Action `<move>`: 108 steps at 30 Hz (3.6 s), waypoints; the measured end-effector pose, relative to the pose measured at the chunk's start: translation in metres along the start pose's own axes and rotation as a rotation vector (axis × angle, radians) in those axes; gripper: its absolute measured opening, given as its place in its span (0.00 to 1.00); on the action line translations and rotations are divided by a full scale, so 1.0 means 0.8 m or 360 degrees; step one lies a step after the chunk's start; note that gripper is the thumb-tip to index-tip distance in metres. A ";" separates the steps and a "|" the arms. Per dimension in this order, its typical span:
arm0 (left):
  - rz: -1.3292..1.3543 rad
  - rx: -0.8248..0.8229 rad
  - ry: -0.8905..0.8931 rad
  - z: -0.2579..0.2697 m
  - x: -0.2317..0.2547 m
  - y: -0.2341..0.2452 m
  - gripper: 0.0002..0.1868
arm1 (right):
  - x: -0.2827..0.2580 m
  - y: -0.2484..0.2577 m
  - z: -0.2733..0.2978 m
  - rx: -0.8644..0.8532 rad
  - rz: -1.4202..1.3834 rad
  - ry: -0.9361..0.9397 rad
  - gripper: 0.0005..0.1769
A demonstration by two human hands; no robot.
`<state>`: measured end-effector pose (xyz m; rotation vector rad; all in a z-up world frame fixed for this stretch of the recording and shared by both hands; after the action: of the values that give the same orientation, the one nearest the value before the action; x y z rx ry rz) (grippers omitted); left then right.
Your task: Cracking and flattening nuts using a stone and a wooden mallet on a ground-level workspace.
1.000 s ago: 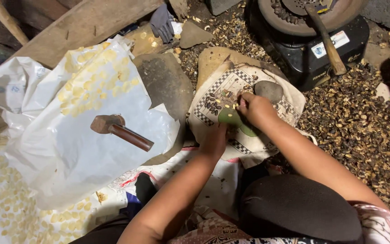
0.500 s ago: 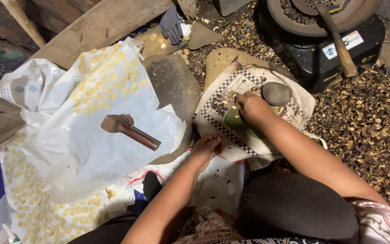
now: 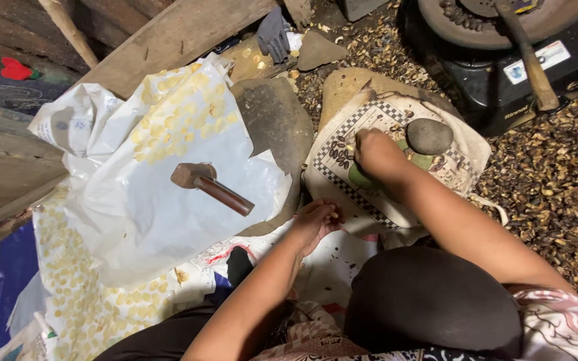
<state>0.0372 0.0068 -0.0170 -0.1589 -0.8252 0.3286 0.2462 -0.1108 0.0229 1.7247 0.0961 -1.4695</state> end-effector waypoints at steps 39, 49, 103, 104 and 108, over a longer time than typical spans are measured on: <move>0.1330 -0.1457 -0.0012 -0.041 0.069 -0.032 0.11 | -0.151 0.155 0.141 -0.0245 -0.0408 -0.0051 0.19; -0.0401 0.0278 -0.0737 0.224 0.375 0.263 0.17 | -0.344 0.033 0.123 -0.1723 0.0167 0.0025 0.21; -0.2176 0.1288 -0.1631 -0.009 0.249 0.338 0.16 | -0.272 -0.202 -0.114 0.0588 -0.0207 0.0410 0.11; -0.2370 0.1458 -0.1554 -0.002 0.239 0.341 0.09 | -0.258 -0.229 -0.120 0.0573 0.0094 0.0241 0.20; -0.2026 0.1458 -0.1720 0.033 0.254 0.362 0.07 | -0.232 -0.237 -0.145 0.0363 0.0268 -0.0061 0.29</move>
<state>0.0810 0.3489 0.0645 1.4776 -1.5470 -0.5091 0.1747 0.1653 0.0717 1.8349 -0.2405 -1.4307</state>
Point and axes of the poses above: each hand's wrist, its own z-axis away from the middle knuckle, its own y-axis out of the back of the hand, x = y × z, the point moved 6 cm from there along -z, towards the middle knuckle, and after that the axes turned 15 degrees about -z, right-handed, at the moved point
